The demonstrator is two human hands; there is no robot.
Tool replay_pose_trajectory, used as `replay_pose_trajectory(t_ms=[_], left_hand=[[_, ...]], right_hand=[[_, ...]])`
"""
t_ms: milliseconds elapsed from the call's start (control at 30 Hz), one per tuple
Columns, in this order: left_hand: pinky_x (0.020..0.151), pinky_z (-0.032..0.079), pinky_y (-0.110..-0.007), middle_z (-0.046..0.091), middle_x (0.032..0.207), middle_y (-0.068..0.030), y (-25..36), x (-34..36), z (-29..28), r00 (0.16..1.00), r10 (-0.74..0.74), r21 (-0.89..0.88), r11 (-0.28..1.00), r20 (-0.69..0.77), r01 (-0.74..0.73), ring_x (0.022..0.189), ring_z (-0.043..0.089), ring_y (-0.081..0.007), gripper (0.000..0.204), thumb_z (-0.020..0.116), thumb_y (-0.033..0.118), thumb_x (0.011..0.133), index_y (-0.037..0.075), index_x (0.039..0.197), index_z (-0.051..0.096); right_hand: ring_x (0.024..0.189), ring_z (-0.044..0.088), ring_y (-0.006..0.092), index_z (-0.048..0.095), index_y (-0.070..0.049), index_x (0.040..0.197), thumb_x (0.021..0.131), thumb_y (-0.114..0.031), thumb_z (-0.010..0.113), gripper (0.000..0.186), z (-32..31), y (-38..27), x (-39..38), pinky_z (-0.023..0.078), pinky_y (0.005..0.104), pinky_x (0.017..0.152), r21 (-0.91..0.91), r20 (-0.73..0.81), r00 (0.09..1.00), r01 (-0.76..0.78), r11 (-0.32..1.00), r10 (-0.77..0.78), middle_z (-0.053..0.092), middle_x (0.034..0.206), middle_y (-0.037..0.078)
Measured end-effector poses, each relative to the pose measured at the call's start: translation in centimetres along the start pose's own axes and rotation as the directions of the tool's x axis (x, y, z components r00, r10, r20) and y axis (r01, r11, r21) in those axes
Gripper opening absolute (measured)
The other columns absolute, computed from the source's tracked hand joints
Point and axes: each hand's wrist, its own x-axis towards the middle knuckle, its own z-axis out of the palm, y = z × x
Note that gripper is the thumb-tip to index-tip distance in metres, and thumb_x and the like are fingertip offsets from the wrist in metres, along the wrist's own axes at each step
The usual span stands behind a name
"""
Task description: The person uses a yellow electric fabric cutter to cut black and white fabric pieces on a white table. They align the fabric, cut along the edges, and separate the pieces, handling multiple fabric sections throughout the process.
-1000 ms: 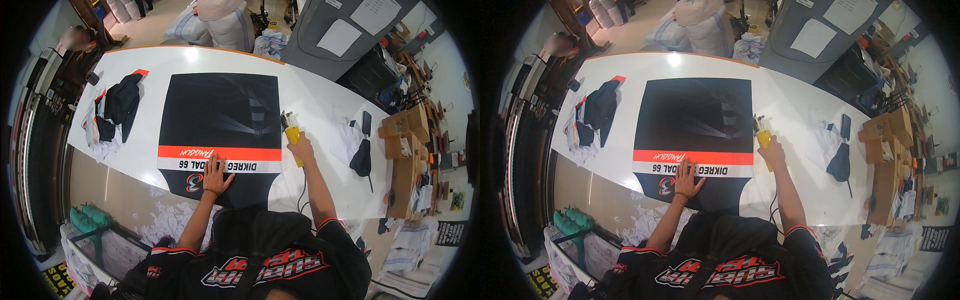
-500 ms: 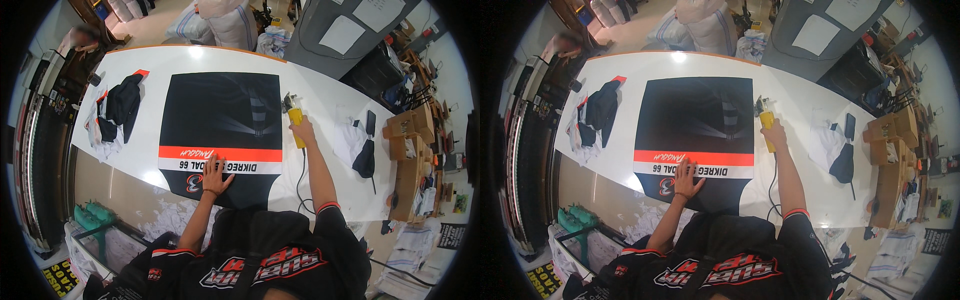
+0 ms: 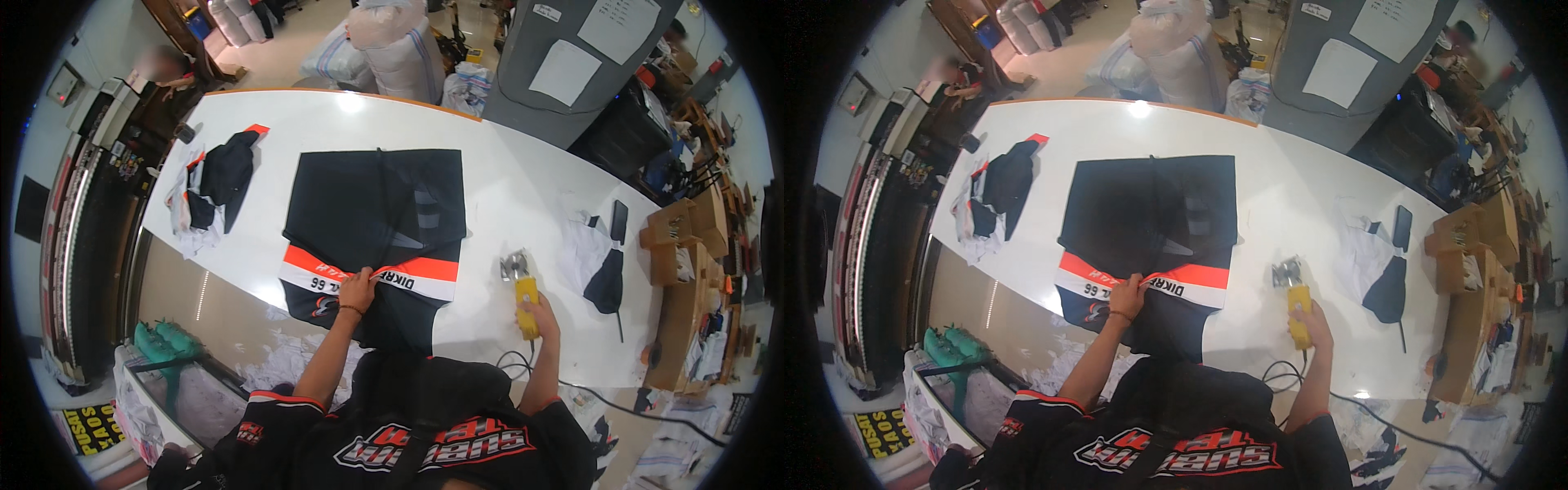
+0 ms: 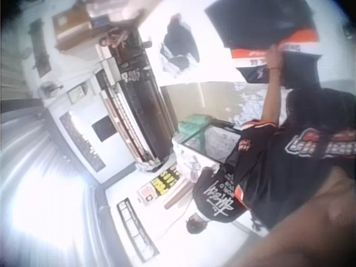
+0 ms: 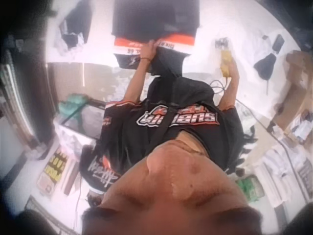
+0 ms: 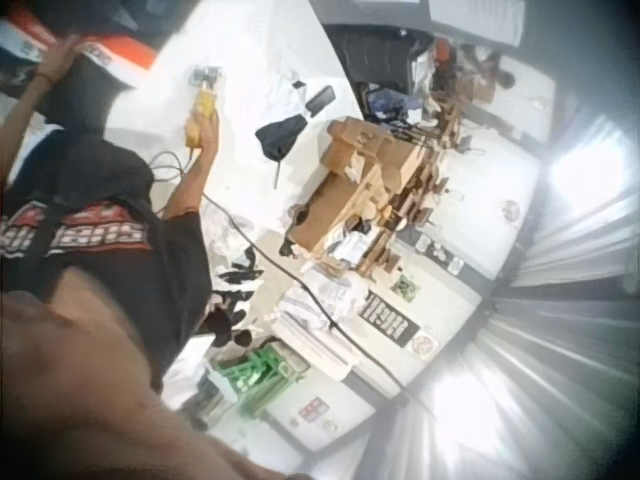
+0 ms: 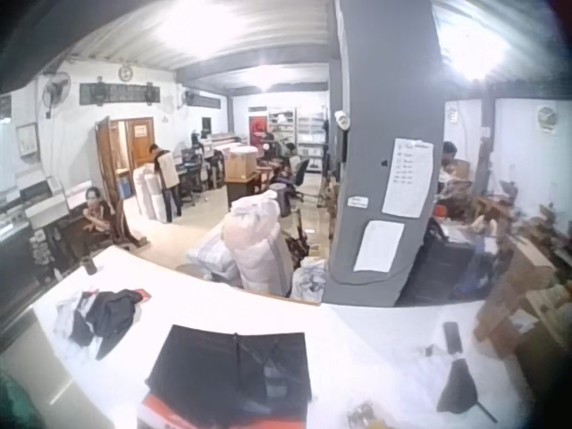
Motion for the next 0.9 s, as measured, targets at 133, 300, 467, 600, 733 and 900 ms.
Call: replay_pose_trajectory(t_ms=[133,300,467,600,733,900], left_hand=[[0.071,0.051,-0.047,0.068,0.081,-0.0173,0.2,-0.2,-0.3,0.950,-0.214,-0.394,0.912,-0.226,0.112,0.078,0.067,-0.0401,0.022,0.062,0.027,0.100,0.006,0.105,0.058],[0.065,0.049,-0.034,0.062,0.079,-0.0098,0.6,-1.2,-5.0,0.722,-0.510,-0.719,0.695,-0.467,0.026,0.069,0.060,-0.0178,0.025,0.053,0.027,0.106,0.002,0.101,0.055],[0.063,0.061,-0.031,0.063,0.099,-0.0060,2.2,-1.7,-14.6,0.635,-0.588,-0.863,0.391,-0.501,-0.320,0.077,0.061,-0.0108,0.021,0.043,0.024,0.110,0.005,0.108,0.051],[0.069,0.063,-0.032,0.055,0.094,-0.0025,1.9,-3.0,-21.0,0.546,-0.574,-0.787,0.369,-0.611,-0.494,0.078,0.056,-0.0080,0.019,0.043,0.023,0.111,0.006,0.108,0.050],[0.078,0.060,-0.031,0.056,0.103,-0.0044,-1.4,-2.2,-26.3,0.532,-0.533,-0.752,0.429,-0.658,-0.500,0.087,0.059,-0.0123,0.024,0.043,0.029,0.111,0.007,0.112,0.053],[0.083,0.059,-0.031,0.056,0.107,-0.0029,-5.8,2.7,-32.9,0.487,-0.493,-0.692,0.473,-0.721,-0.546,0.091,0.057,-0.0100,0.018,0.047,0.025,0.110,0.008,0.109,0.052]], right_hand=[[0.064,0.066,0.0209,0.056,0.000,0.113,0.081,-0.011,0.075,0.039,-2.1,2.2,-0.9,0.056,0.0356,0.055,-0.106,-0.025,0.998,0.054,0.993,-0.057,0.064,0.086,0.010],[0.077,0.066,0.0195,0.064,0.002,0.110,0.076,-0.015,0.080,0.041,-2.8,3.1,-0.8,0.055,0.0354,0.069,-0.339,-0.078,0.976,0.165,0.926,-0.202,0.068,0.093,0.010],[0.085,0.066,0.0223,0.065,0.003,0.118,0.076,-0.017,0.079,0.048,-2.6,1.0,-1.7,0.053,0.0366,0.078,-0.464,-0.050,0.938,0.283,0.840,-0.344,0.069,0.097,0.012],[0.091,0.066,0.0302,0.064,0.003,0.115,0.076,-0.015,0.078,0.045,-1.8,1.1,-1.5,0.051,0.0396,0.083,-0.543,-0.016,0.894,0.368,0.755,-0.447,0.068,0.099,0.018],[0.094,0.065,0.0382,0.062,0.002,0.114,0.076,-0.015,0.079,0.045,-0.7,2.1,-1.0,0.051,0.0427,0.084,-0.639,-0.023,0.850,0.392,0.661,-0.526,0.066,0.099,0.021],[0.104,0.061,0.0403,0.062,0.000,0.119,0.075,-0.017,0.080,0.050,2.4,2.5,-2.0,0.048,0.0488,0.090,-0.793,-0.207,0.741,0.255,0.553,-0.639,0.066,0.103,0.020]])
